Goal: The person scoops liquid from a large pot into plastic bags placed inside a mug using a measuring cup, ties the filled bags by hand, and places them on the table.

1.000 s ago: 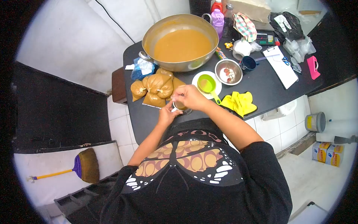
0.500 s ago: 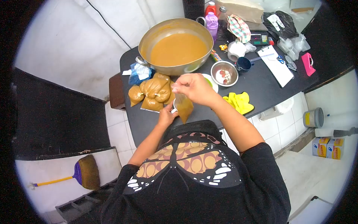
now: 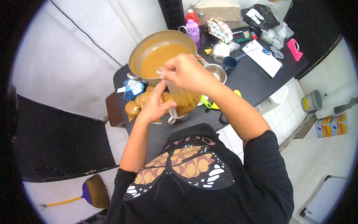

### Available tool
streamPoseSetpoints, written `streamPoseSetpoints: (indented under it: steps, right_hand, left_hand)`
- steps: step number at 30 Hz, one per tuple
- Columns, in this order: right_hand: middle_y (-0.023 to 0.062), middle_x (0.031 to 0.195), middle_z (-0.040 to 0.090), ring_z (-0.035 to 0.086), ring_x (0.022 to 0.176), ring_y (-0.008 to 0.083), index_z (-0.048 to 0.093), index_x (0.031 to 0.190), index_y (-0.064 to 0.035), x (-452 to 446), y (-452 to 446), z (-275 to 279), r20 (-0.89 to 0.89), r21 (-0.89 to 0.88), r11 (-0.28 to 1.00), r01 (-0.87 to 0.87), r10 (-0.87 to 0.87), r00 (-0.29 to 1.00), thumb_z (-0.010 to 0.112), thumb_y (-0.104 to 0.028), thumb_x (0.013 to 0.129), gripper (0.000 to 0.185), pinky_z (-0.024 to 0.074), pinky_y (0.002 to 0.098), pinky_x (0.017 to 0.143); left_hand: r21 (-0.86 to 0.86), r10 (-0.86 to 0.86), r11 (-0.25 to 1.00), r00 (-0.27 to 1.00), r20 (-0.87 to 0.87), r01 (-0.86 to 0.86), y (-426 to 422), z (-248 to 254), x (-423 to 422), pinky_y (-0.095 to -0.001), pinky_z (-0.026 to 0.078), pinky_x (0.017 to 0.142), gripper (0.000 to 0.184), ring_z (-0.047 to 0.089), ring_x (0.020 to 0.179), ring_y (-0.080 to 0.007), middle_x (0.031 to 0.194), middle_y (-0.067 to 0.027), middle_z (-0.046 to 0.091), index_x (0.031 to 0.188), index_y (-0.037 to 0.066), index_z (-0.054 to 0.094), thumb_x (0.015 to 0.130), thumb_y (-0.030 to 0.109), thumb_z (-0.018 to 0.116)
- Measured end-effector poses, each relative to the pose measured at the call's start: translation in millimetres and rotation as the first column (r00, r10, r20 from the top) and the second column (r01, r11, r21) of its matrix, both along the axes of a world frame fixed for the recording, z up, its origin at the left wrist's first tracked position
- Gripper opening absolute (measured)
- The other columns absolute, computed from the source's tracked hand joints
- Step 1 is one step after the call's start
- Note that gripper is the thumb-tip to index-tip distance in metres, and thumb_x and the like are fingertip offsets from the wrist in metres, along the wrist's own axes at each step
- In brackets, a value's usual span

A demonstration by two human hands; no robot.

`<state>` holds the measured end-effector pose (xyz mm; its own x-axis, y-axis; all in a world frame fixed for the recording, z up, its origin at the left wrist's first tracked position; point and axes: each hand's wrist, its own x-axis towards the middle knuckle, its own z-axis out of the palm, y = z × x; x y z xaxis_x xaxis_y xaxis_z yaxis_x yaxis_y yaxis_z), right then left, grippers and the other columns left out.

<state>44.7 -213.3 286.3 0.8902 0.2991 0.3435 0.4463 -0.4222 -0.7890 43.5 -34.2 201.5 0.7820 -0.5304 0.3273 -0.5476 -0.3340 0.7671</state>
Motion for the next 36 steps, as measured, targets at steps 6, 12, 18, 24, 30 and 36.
streamPoseSetpoints:
  steps: [6, 12, 18, 24, 30, 36]
  right_hand:
    - [0.0110, 0.055, 0.055, 0.047, 0.052, 0.0110, 0.062, 0.072, 0.0041, 3, 5, 28, 0.098, -0.090, 0.989, 0.113, -0.104, 0.990, 0.066, -0.017, 0.076, 0.021, 0.0417, 0.0296, 0.052]
    - [0.0115, 0.055, 0.054, 0.046, 0.050, 0.0117, 0.062, 0.072, 0.0041, 12, 18, 33, 0.127, -0.018, 0.996, 0.088, -0.085, 0.988, 0.066, -0.017, 0.076, 0.022, 0.0410, 0.0305, 0.051]
    - [0.0146, 0.055, 0.052, 0.045, 0.049, 0.0161, 0.061, 0.071, 0.0034, 17, 32, 48, 0.127, -0.060, 0.998, 0.011, -0.003, 0.992, 0.067, -0.018, 0.074, 0.022, 0.0409, 0.0313, 0.051]
    - [0.0172, 0.057, 0.054, 0.047, 0.049, 0.0235, 0.062, 0.072, 0.0023, 21, 47, 59, 0.221, 0.002, 0.999, -0.047, 0.046, 0.974, 0.067, -0.022, 0.073, 0.024, 0.0420, 0.0333, 0.052]
    - [0.0176, 0.060, 0.057, 0.050, 0.051, 0.0228, 0.063, 0.074, 0.0028, 20, 56, 74, 0.218, -0.009, 0.998, -0.070, 0.070, 0.973, 0.067, -0.022, 0.073, 0.026, 0.0437, 0.0328, 0.055]
    - [0.0130, 0.061, 0.059, 0.051, 0.053, 0.0147, 0.064, 0.076, 0.0034, 28, 60, 75, 0.231, 0.059, 0.996, -0.060, 0.045, 0.972, 0.067, -0.022, 0.074, 0.026, 0.0443, 0.0291, 0.056]
  left_hand:
    - [0.049, -0.113, 0.992, 0.994, -0.012, 0.113, -32, 20, 28, -0.0406, 0.045, 0.074, 0.028, 0.059, 0.090, -0.0357, 0.094, -0.0240, 0.061, 0.102, -0.001, 0.057, 0.083, 0.019, 0.060]
    - [-0.006, 0.033, 0.999, 0.999, -0.025, -0.033, -19, 21, 27, -0.0385, 0.044, 0.072, 0.017, 0.060, 0.083, -0.0347, 0.085, -0.0207, 0.063, 0.096, 0.000, 0.060, 0.085, 0.013, 0.056]
    - [-0.293, -0.114, 0.956, 0.957, -0.266, 0.032, -2, 44, 23, -0.0344, 0.046, 0.074, 0.024, 0.059, 0.084, -0.0200, 0.093, -0.0069, 0.064, 0.101, -0.001, 0.057, 0.083, 0.014, 0.061]
    - [-0.276, -0.051, 0.961, 0.972, -0.229, -0.014, 2, 55, 30, -0.0273, 0.045, 0.077, 0.025, 0.057, 0.089, -0.0110, 0.092, -0.0033, 0.063, 0.102, 0.002, 0.058, 0.080, 0.012, 0.066]
    - [-0.262, 0.012, 0.963, 0.977, -0.215, -0.069, 15, 62, 26, -0.0265, 0.045, 0.072, 0.016, 0.058, 0.080, -0.0113, 0.086, -0.0033, 0.065, 0.089, 0.002, 0.063, 0.077, 0.010, 0.068]
    - [-0.276, 0.019, 0.957, 0.964, -0.265, -0.095, 25, 68, 24, -0.0266, 0.046, 0.074, 0.016, 0.058, 0.080, -0.0111, 0.088, -0.0043, 0.065, 0.091, 0.001, 0.063, 0.080, 0.013, 0.065]
